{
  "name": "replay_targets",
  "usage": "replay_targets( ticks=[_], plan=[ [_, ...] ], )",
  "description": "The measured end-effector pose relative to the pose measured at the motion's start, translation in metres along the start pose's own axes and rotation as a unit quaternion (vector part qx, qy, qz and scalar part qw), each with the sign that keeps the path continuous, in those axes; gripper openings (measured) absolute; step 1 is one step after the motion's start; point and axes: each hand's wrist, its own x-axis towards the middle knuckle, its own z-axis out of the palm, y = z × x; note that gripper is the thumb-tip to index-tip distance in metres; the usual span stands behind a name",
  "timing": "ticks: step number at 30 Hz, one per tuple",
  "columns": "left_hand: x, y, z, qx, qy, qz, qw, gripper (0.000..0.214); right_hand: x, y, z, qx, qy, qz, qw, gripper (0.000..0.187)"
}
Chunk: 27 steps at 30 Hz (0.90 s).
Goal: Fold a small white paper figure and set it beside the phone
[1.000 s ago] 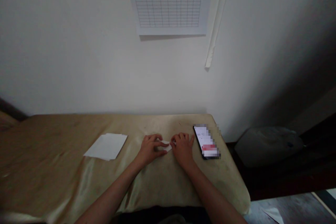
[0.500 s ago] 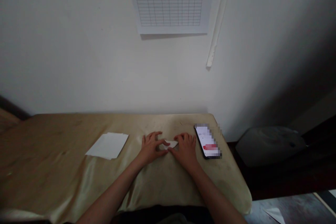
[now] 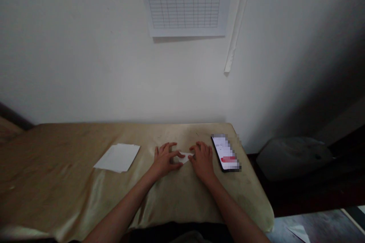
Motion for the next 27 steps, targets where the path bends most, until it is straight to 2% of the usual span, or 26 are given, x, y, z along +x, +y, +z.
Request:
replay_targets(
  ticks=[17,23,27],
  plan=[
    [-0.002,-0.001,0.004,0.005,0.014,0.004,1.0,0.034,0.007,0.011,-0.016,0.033,-0.044,-0.002,0.998,0.033],
    [-0.008,0.001,0.008,0.018,0.061,0.048,0.997,0.03,0.008,0.012,-0.017,0.054,-0.035,0.001,0.998,0.028],
    [-0.007,0.002,0.007,0.018,0.065,0.043,0.997,0.024,0.01,0.012,-0.017,0.055,-0.033,-0.001,0.998,0.024]
  ],
)
